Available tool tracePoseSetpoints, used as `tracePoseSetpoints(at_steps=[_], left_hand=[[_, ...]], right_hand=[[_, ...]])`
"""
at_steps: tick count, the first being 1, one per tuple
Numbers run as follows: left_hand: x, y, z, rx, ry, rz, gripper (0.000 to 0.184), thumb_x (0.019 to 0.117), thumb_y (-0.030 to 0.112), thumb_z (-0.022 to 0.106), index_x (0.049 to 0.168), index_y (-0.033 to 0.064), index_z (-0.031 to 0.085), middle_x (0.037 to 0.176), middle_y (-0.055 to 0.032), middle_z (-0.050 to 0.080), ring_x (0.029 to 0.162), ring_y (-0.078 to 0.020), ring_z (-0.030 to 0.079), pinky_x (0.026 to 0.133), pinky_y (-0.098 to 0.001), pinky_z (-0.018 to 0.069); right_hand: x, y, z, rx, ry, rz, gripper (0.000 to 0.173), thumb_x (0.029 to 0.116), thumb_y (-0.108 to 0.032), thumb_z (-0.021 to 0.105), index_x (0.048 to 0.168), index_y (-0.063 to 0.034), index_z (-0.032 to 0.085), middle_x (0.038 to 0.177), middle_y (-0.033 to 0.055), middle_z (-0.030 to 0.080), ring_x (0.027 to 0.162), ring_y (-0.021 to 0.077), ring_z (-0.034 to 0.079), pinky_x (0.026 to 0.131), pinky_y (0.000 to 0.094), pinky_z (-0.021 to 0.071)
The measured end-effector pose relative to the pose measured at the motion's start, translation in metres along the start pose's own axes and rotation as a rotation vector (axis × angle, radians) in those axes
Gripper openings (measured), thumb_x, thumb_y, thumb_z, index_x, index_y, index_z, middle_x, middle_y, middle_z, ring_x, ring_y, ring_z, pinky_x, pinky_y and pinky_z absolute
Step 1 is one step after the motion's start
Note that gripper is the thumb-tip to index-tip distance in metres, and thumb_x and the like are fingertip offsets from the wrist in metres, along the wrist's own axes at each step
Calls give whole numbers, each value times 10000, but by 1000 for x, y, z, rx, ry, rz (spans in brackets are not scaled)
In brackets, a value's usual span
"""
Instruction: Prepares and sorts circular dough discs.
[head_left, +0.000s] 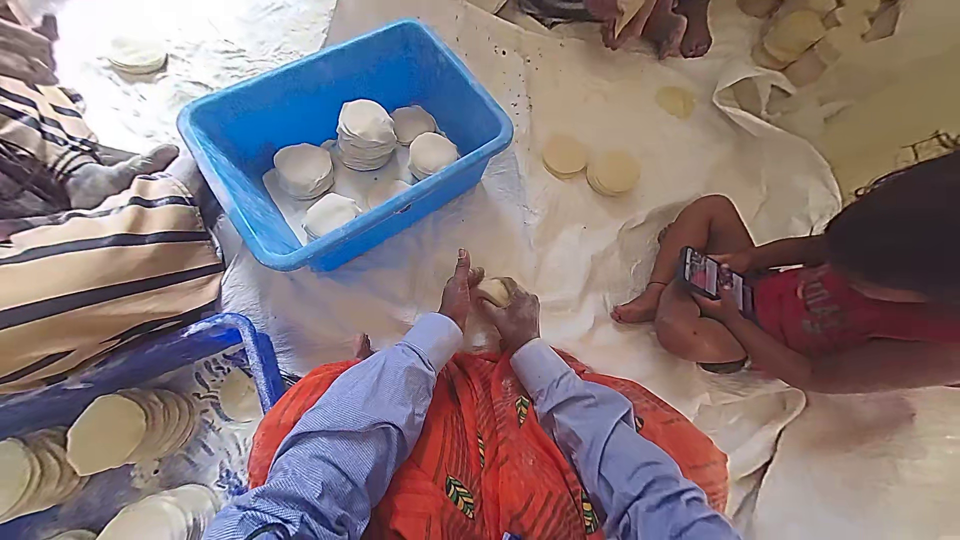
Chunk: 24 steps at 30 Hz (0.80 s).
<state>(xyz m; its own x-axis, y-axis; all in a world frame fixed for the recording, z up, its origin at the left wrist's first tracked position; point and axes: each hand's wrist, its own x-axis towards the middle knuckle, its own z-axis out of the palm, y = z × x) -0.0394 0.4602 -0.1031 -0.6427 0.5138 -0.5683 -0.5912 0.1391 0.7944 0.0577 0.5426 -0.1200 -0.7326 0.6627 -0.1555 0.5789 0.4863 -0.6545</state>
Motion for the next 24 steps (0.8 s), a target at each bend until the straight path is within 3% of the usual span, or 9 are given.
tracePoseSetpoints(at_steps=[3, 4, 7, 11, 13, 17, 19, 21, 24], left_hand=[[-4, 9, -3, 5, 25, 16, 751, 1100, 534, 163, 1464, -45, 473, 1551, -198, 452, 1488, -298, 337, 1214, -499, 221], [-6, 8, -3, 3, 26, 8, 752, 1098, 541, 163, 1469, -36, 473, 1553, -192, 453, 1488, -299, 337, 1212, -501, 224], [-6, 5, 2, 1, 0, -7, 788, 1092, 560, 157, 1414, -68, 508, 1477, -228, 516, 1405, -315, 447, 1170, -464, 330], [-7, 9, -1, -26, 26, 15, 736, 1105, 521, 182, 1462, -57, 466, 1536, -212, 462, 1470, -299, 363, 1204, -476, 250], [-6, 6, 1, -7, 16, 3, 767, 1098, 541, 173, 1415, -71, 507, 1471, -237, 519, 1398, -309, 456, 1163, -463, 334], [-6, 9, -1, -11, 29, 27, 735, 1105, 521, 186, 1465, -57, 464, 1548, -217, 447, 1484, -302, 345, 1210, -479, 236], [-6, 5, -1, 1, 26, 22, 760, 1100, 538, 177, 1435, -67, 492, 1504, -230, 490, 1438, -305, 407, 1190, -475, 286], [-4, 4, 2, 1, 11, 12, 777, 1097, 547, 171, 1409, -78, 510, 1469, -240, 518, 1398, -308, 457, 1172, -459, 329], [-8, 6, -1, -4, 18, 37, 758, 1095, 555, 175, 1481, -33, 458, 1561, -194, 442, 1488, -303, 342, 1213, -483, 244]], right_hand=[[-2, 3, 0, 80, 148, -115, 387, 839, -195, 826, 1183, -56, 713, 1066, 177, 743, 957, 365, 716, 832, 605, 540], [-5, 3, 0, 99, 175, -130, 409, 830, -198, 836, 1191, -60, 698, 1056, 168, 740, 924, 348, 718, 797, 589, 554], [1, 3, 2, 43, 36, -29, 523, 842, -254, 845, 1297, -69, 664, 1134, 199, 728, 1023, 396, 703, 893, 638, 527], [-4, 6, 5, 112, 172, -128, 414, 821, -184, 836, 1194, -66, 703, 1031, 153, 748, 917, 329, 723, 793, 572, 558], [-5, 2, 2, 70, 85, -68, 553, 831, -210, 843, 1326, -70, 639, 1132, 188, 728, 1004, 381, 708, 861, 621, 542], [0, 8, 6, 79, 149, -123, 402, 836, -213, 830, 1178, -30, 722, 1078, 175, 750, 998, 355, 719, 878, 602, 536], [-3, 10, 7, 109, 207, -174, 443, 813, -204, 850, 1195, -34, 703, 1060, 176, 747, 947, 345, 731, 826, 584, 569], [0, 9, 7, 62, 116, -76, 493, 817, -232, 849, 1260, -85, 692, 1098, 170, 746, 998, 367, 717, 872, 618, 540], [0, 12, 7, 115, 155, -113, 384, 836, -194, 834, 1176, -54, 725, 1052, 169, 754, 975, 346, 724, 869, 596, 540]])
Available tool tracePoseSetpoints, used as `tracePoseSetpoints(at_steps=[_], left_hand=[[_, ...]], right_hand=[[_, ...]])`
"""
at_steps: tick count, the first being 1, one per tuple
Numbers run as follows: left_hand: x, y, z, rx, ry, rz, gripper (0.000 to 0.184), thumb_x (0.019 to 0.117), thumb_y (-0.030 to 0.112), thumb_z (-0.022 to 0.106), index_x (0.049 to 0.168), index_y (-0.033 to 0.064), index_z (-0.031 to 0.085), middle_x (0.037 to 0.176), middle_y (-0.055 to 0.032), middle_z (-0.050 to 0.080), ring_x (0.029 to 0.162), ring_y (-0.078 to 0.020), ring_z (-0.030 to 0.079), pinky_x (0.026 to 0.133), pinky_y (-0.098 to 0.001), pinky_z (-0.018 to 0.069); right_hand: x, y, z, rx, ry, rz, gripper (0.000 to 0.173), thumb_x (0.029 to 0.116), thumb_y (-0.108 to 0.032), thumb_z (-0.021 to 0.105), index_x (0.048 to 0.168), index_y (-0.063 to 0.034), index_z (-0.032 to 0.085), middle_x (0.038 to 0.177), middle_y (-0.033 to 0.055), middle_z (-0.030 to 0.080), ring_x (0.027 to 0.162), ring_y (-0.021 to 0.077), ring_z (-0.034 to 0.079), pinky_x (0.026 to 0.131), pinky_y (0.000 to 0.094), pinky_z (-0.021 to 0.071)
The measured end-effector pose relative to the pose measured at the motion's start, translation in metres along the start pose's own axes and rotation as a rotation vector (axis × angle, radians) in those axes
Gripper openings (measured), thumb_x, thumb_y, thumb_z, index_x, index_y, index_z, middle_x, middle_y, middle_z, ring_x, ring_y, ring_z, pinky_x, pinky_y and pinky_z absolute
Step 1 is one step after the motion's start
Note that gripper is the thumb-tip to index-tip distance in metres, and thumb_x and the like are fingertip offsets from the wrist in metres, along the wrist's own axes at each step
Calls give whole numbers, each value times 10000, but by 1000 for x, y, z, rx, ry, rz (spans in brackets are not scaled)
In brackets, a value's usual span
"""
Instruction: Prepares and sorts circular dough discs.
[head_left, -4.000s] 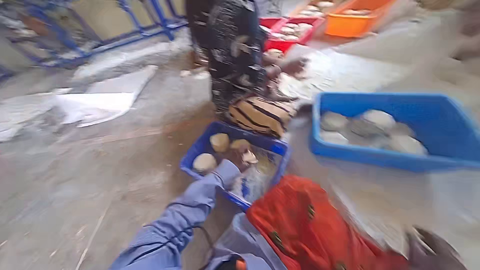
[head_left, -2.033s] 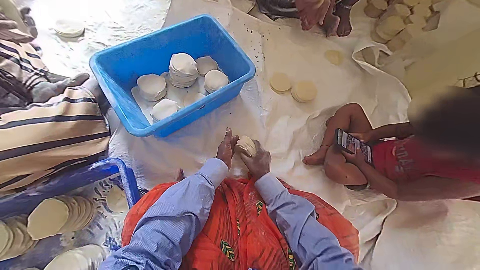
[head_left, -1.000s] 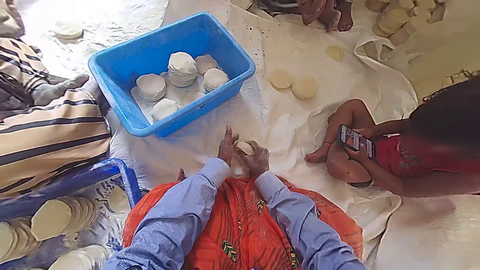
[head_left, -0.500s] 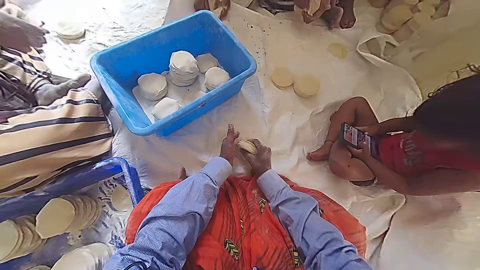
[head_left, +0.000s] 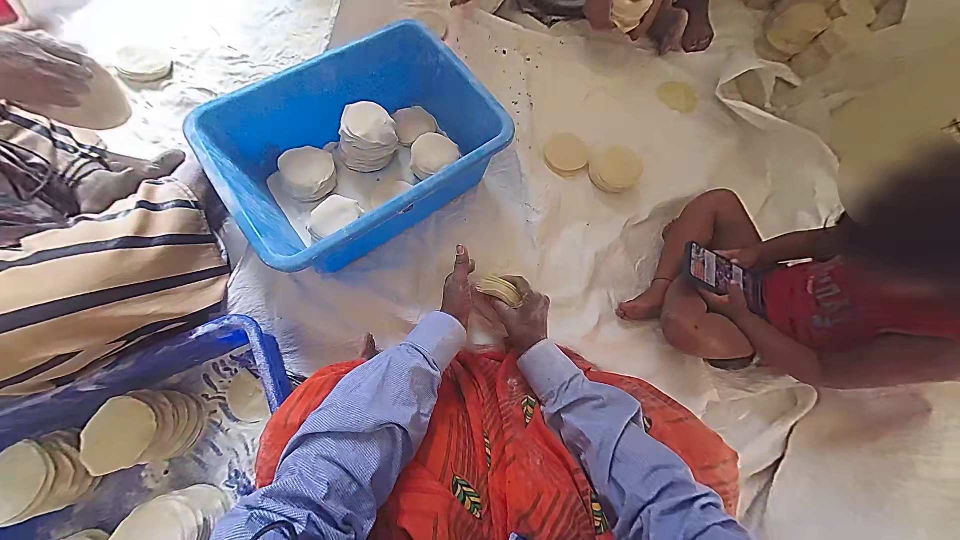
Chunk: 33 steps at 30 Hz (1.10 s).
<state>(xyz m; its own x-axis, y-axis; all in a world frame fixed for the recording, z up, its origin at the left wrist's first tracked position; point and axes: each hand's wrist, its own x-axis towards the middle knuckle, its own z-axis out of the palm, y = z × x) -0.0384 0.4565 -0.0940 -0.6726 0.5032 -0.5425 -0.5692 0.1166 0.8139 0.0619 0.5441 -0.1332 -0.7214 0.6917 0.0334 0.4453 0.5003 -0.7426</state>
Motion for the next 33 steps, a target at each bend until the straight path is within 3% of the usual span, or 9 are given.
tracePoseSetpoints(at_steps=[4, 8, 12, 15, 19, 23, 27, 31, 33], left_hand=[[-1, -5, 0, 38, -37, -23, 860, 1058, 646, 144, 1440, -36, 503, 1486, -213, 519, 1391, -315, 472, 1156, -469, 363], [1, 1, 0, -1, 0, -6, 757, 1100, 537, 172, 1478, -58, 448, 1553, -219, 441, 1482, -303, 350, 1210, -474, 245], [4, -4, 2, 9, -21, -19, 792, 1094, 553, 156, 1402, -80, 519, 1457, -249, 528, 1387, -316, 468, 1166, -462, 338], [0, 1, 0, -21, -4, 4, 735, 1102, 529, 172, 1517, -31, 409, 1588, -201, 402, 1509, -288, 307, 1226, -470, 213], [6, -7, 1, 2, -25, -14, 809, 1092, 560, 140, 1389, -91, 519, 1439, -254, 534, 1359, -311, 488, 1148, -459, 361], [2, 0, -1, 12, -2, -1, 764, 1098, 539, 153, 1476, -53, 455, 1559, -211, 439, 1491, -298, 336, 1213, -473, 232], [5, -4, 2, 36, -20, -3, 795, 1096, 543, 130, 1409, -79, 514, 1475, -250, 512, 1408, -311, 450, 1178, -456, 325], [0, 0, -1, 19, 6, 3, 758, 1098, 538, 154, 1486, -42, 449, 1577, -193, 424, 1514, -304, 292, 1225, -494, 188], [0, -5, -1, 59, -26, -6, 829, 1074, 605, 131, 1453, -38, 492, 1531, -209, 475, 1453, -325, 392, 1195, -487, 285]], right_hand=[[-1, -3, 1, -3, -58, 27, 542, 816, -254, 868, 1279, -59, 665, 1126, 176, 734, 1014, 357, 711, 891, 606, 547], [-1, -2, 0, 11, 13, -29, 381, 829, -236, 834, 1143, -47, 732, 1007, 156, 759, 923, 321, 734, 822, 568, 558], [-1, -4, 1, -21, -39, 2, 480, 805, -218, 855, 1223, -38, 705, 1096, 183, 746, 1017, 365, 718, 890, 611, 540], [-2, -1, 2, 14, 33, -51, 414, 810, -196, 861, 1155, -14, 720, 1043, 186, 750, 956, 349, 728, 849, 584, 553], [-2, -5, -1, 1, -53, 28, 539, 814, -244, 870, 1279, -61, 666, 1104, 190, 735, 993, 372, 713, 866, 612, 547], [-2, 0, 2, 35, 55, -69, 404, 802, -209, 866, 1139, -38, 724, 1026, 163, 755, 929, 322, 734, 824, 566, 567], [0, -4, 2, 3, -71, 53, 537, 831, -210, 857, 1298, -29, 662, 1156, 215, 721, 1058, 393, 694, 934, 623, 519], [-5, -4, 1, 39, 61, -31, 399, 823, -167, 839, 1176, -26, 719, 1044, 191, 748, 944, 359, 725, 837, 597, 547], [-5, -6, -1, 5, 10, -6, 487, 830, -215, 850, 1256, -45, 688, 1099, 198, 739, 984, 379, 717, 860, 618, 543]])
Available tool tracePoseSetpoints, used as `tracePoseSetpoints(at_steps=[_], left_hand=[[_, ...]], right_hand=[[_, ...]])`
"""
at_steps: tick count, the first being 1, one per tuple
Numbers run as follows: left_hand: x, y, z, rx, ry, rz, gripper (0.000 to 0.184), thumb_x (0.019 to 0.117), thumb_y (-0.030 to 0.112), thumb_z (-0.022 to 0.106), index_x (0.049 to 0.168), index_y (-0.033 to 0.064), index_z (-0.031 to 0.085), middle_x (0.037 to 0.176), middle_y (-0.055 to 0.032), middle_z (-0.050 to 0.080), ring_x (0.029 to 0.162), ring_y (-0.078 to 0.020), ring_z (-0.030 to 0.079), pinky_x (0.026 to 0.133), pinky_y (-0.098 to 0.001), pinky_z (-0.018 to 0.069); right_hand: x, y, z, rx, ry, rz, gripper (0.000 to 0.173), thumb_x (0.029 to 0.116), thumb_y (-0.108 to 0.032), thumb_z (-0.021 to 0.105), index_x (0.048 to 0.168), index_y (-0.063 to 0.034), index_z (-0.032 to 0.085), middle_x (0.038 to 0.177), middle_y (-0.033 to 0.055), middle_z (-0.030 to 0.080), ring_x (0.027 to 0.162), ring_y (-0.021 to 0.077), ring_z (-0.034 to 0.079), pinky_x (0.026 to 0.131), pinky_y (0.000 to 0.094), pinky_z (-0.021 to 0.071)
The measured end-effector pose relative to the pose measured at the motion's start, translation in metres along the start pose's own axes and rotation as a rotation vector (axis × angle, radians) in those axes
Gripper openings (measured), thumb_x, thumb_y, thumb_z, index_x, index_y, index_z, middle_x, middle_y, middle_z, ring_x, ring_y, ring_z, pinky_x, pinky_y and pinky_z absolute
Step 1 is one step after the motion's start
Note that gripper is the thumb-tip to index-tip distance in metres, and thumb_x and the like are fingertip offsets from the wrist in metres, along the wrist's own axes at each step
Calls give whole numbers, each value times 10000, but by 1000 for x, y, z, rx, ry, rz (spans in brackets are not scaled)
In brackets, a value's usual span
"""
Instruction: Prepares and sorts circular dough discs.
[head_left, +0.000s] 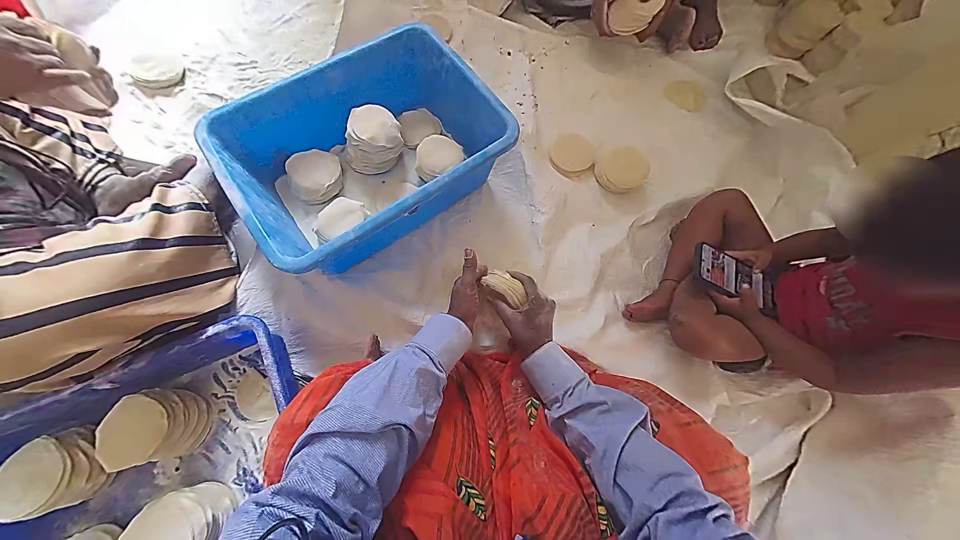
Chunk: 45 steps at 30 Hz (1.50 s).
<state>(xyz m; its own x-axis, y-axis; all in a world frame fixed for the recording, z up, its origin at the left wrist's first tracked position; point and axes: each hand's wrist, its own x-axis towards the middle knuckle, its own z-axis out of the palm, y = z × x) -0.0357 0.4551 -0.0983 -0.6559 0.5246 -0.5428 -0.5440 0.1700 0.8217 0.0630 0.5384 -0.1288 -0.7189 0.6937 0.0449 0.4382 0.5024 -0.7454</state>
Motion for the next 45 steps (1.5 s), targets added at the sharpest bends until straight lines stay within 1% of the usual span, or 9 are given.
tracePoseSetpoints(at_steps=[6, 10, 14, 20, 24, 28, 32, 42, 45], left_hand=[[0, -1, -2, 22, -4, 20, 840, 1061, 633, 127, 1492, -6, 462, 1564, -179, 449, 1474, -319, 367, 1203, -508, 264], [2, -5, 2, 22, -30, 21, 829, 1070, 613, 126, 1474, -21, 476, 1548, -198, 461, 1464, -317, 387, 1201, -498, 282], [3, -1, 0, -9, -3, 38, 781, 1094, 551, 142, 1471, -53, 462, 1543, -219, 452, 1463, -301, 381, 1205, -463, 274], [4, -3, -1, 6, -3, 27, 792, 1084, 579, 143, 1503, -25, 436, 1590, -194, 403, 1506, -306, 313, 1226, -492, 215], [2, -8, -1, 27, -58, 22, 879, 1034, 688, 115, 1496, 28, 467, 1540, -160, 483, 1443, -302, 420, 1189, -472, 319], [2, -6, -2, -29, -10, 24, 847, 1050, 660, 138, 1510, 18, 445, 1574, -169, 436, 1480, -316, 357, 1204, -502, 268], [6, -10, 0, -15, -47, 18, 878, 1044, 666, 91, 1477, 9, 481, 1515, -168, 505, 1410, -290, 457, 1173, -462, 345], [5, -5, -3, -46, 20, 30, 854, 1060, 634, 109, 1470, -15, 484, 1541, -181, 475, 1454, -307, 394, 1191, -496, 281], [7, -6, 0, -52, 2, 3, 863, 1063, 625, 94, 1437, -31, 511, 1482, -210, 524, 1393, -314, 467, 1160, -489, 344]], right_hand=[[2, 6, 3, 23, 60, -45, 395, 843, -225, 825, 1177, -44, 716, 1029, 164, 755, 921, 332, 735, 801, 580, 561], [9, 2, 3, -57, -101, 92, 473, 857, -262, 828, 1254, -38, 700, 1122, 203, 738, 1062, 392, 698, 944, 633, 501], [3, 6, 4, 36, 51, -41, 428, 834, -203, 824, 1210, -38, 702, 1015, 169, 755, 915, 335, 735, 805, 580, 562], [3, 7, 4, 61, 62, -25, 386, 842, -190, 822, 1182, -38, 720, 1023, 168, 758, 931, 330, 735, 832, 579, 554], [7, 1, 1, -19, -91, 98, 485, 861, -260, 840, 1270, -50, 688, 1103, 212, 735, 1030, 403, 701, 917, 634, 516], [2, 7, 3, 60, 100, -53, 399, 821, -208, 842, 1162, -46, 716, 982, 166, 752, 878, 326, 728, 775, 562, 561], [7, 6, 3, -18, -53, 55, 479, 834, -290, 859, 1230, -64, 713, 1083, 188, 748, 1001, 386, 715, 887, 643, 525], [3, 7, 1, 80, 56, -41, 413, 797, -205, 869, 1143, -35, 723, 999, 168, 753, 910, 329, 729, 811, 572, 560], [4, 1, -1, 28, -46, 49, 548, 801, -250, 878, 1275, -61, 677, 1106, 185, 738, 1009, 364, 714, 889, 606, 546]])
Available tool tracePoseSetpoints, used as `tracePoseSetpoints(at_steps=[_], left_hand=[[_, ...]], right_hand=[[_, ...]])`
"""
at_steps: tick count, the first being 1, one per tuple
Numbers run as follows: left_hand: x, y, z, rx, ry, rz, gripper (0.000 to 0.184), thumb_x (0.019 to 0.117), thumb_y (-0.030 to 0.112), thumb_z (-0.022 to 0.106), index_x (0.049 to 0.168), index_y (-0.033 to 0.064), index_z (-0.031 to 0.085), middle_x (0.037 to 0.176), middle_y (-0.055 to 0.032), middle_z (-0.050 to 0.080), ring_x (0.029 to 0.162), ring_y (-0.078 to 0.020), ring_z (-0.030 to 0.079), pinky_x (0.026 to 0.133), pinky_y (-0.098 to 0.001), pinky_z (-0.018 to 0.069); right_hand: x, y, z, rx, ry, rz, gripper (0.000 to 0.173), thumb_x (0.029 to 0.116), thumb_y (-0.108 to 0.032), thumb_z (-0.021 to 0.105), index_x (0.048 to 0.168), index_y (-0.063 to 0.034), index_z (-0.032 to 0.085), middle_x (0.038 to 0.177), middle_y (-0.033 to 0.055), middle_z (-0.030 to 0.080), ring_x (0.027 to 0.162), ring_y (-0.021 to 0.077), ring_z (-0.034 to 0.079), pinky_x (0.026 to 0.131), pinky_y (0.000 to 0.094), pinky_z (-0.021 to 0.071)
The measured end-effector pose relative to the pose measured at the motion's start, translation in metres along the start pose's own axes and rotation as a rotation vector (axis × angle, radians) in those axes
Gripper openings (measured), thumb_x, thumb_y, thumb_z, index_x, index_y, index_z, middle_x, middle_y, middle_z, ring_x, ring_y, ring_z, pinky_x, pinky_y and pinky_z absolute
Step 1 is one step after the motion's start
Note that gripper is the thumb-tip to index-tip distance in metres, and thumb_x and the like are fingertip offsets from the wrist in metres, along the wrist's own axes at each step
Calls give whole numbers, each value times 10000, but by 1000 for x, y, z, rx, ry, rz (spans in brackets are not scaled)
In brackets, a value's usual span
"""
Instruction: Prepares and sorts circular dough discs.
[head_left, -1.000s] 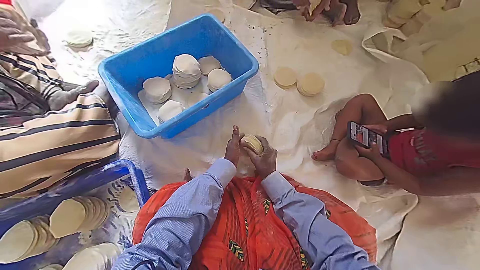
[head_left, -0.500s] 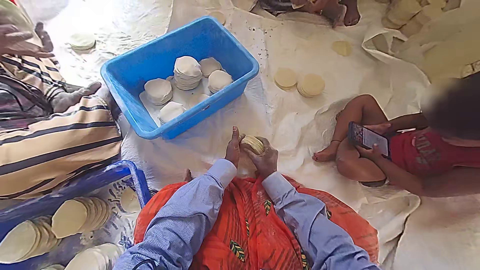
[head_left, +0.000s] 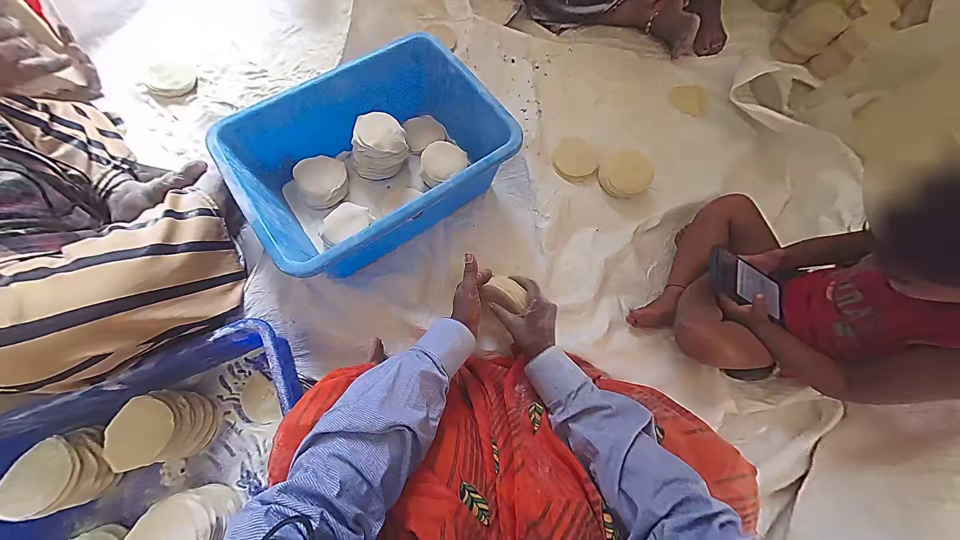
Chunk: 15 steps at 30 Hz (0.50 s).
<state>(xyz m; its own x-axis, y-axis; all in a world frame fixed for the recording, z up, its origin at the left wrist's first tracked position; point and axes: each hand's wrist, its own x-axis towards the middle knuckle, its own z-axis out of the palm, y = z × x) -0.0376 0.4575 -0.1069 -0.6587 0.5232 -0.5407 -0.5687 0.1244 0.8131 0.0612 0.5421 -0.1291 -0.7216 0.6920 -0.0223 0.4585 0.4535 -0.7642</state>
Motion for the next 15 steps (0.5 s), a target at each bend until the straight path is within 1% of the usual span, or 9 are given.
tracePoseSetpoints(at_steps=[1, 2, 5, 7, 9, 10, 12, 13, 15], left_hand=[[0, 0, 1, 13, -15, 6, 856, 1070, 604, 84, 1433, -46, 508, 1483, -222, 519, 1400, -320, 462, 1169, -488, 337], [0, 1, 2, 21, -12, 16, 848, 1076, 589, 83, 1431, -55, 505, 1488, -227, 512, 1409, -324, 448, 1173, -488, 322], [0, 1, -1, -22, 25, 9, 819, 1081, 586, 112, 1459, -40, 482, 1520, -211, 485, 1438, -314, 413, 1185, -485, 295], [1, 0, 0, -32, 24, -7, 831, 1077, 592, 112, 1421, -52, 508, 1466, -228, 528, 1377, -318, 479, 1152, -480, 357], [0, 1, 4, -35, 19, -27, 843, 1080, 585, 108, 1398, -79, 518, 1431, -250, 549, 1348, -318, 504, 1136, -468, 370], [-1, 3, 5, -39, 24, -28, 837, 1083, 578, 108, 1410, -81, 507, 1442, -250, 540, 1363, -312, 490, 1147, -460, 353], [-2, 7, 3, -69, 40, -29, 823, 1083, 578, 115, 1448, -64, 479, 1494, -228, 505, 1417, -295, 443, 1179, -453, 310], [-2, 6, 2, -91, 50, -31, 816, 1086, 573, 126, 1442, -70, 480, 1486, -233, 508, 1402, -292, 454, 1168, -444, 322], [-1, 5, 3, -97, 52, -28, 822, 1088, 568, 125, 1392, -87, 519, 1414, -253, 556, 1326, -303, 518, 1129, -445, 378]], right_hand=[[4, -2, 1, -30, -68, 53, 526, 831, -254, 859, 1285, -56, 682, 1130, 206, 730, 1056, 394, 695, 937, 631, 510], [6, -2, 3, -39, -87, 50, 475, 844, -247, 845, 1251, -50, 700, 1110, 204, 735, 1047, 392, 695, 932, 632, 501], [1, 2, 3, 44, 80, -95, 417, 804, -223, 867, 1145, -33, 719, 994, 164, 753, 897, 324, 729, 799, 571, 557], [-1, -1, 3, 41, 70, -68, 499, 788, -233, 869, 1204, -33, 683, 1023, 170, 744, 910, 329, 727, 809, 569, 570], [1, -1, 7, -10, -36, 35, 521, 818, -265, 861, 1256, -44, 687, 1086, 202, 738, 1015, 381, 707, 916, 615, 527], [4, 0, 8, -17, -37, 39, 473, 825, -266, 856, 1221, -50, 712, 1074, 194, 745, 1016, 374, 708, 920, 607, 520], [2, 0, 6, 40, 47, -37, 406, 814, -212, 854, 1159, -41, 726, 1023, 171, 753, 955, 336, 724, 861, 577, 547], [-2, -1, 5, 68, 83, -59, 411, 806, -191, 855, 1164, -45, 718, 1019, 157, 755, 934, 312, 732, 834, 556, 567], [-2, -3, 5, 49, 25, -16, 485, 820, -198, 845, 1254, -52, 686, 1088, 173, 745, 989, 334, 722, 876, 581, 553]])
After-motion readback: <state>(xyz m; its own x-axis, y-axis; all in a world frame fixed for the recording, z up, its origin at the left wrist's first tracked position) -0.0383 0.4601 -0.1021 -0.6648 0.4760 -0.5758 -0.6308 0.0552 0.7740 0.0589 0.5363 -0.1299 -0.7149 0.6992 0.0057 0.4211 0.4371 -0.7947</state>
